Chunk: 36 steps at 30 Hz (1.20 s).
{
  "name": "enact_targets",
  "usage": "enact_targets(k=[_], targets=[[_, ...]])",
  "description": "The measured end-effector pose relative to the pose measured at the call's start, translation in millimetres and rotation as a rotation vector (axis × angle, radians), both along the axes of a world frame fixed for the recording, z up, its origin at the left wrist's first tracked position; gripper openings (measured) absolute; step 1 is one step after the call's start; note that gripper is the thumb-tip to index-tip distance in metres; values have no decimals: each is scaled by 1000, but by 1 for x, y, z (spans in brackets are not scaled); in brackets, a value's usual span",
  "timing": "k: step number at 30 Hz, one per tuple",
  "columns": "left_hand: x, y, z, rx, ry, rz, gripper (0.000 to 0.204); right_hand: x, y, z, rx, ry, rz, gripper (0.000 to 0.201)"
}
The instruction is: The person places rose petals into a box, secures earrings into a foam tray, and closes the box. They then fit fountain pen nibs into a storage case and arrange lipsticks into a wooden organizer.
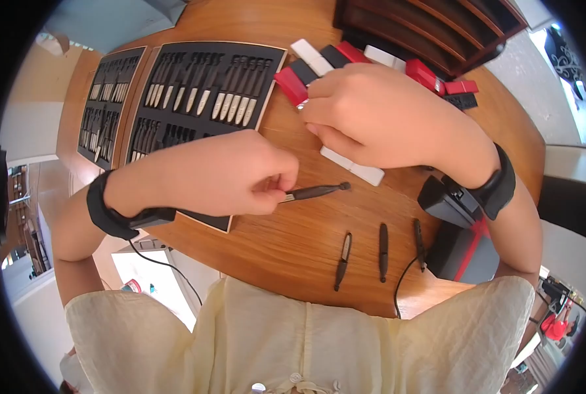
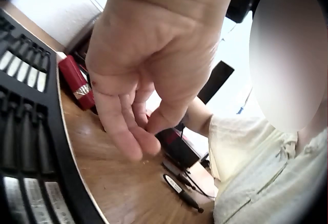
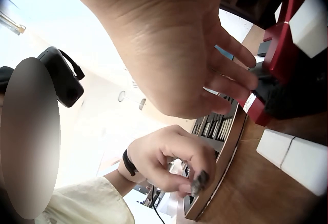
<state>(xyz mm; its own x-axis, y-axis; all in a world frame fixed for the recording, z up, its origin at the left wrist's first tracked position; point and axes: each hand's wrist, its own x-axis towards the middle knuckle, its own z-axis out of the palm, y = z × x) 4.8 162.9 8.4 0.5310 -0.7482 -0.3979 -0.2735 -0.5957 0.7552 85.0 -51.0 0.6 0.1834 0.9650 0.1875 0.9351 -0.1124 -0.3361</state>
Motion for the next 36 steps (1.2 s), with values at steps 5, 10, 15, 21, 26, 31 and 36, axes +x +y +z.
enact_targets(k=[5, 10, 15, 21, 26, 31, 36], targets=[[11, 44, 15, 92, 332, 150, 18, -4, 23, -1, 5, 134, 29, 6], [26, 90, 28, 342, 416, 269, 14, -8, 55, -2, -4, 91, 72, 15], [24, 113, 28, 428, 427, 303, 15, -9, 78, -9, -67, 106, 110, 32], [10, 116, 16, 499, 554, 270, 20, -20, 95, -17, -83, 11, 156, 38], [6, 115, 0, 416, 673, 354, 26, -25, 105, -21, -84, -52, 182, 40], [4, 104, 1, 461, 614, 329, 26, -27, 110, -25, -85, -87, 179, 40], [-3, 99, -2, 556, 440, 343, 29, -27, 112, -28, -73, -121, 194, 37]])
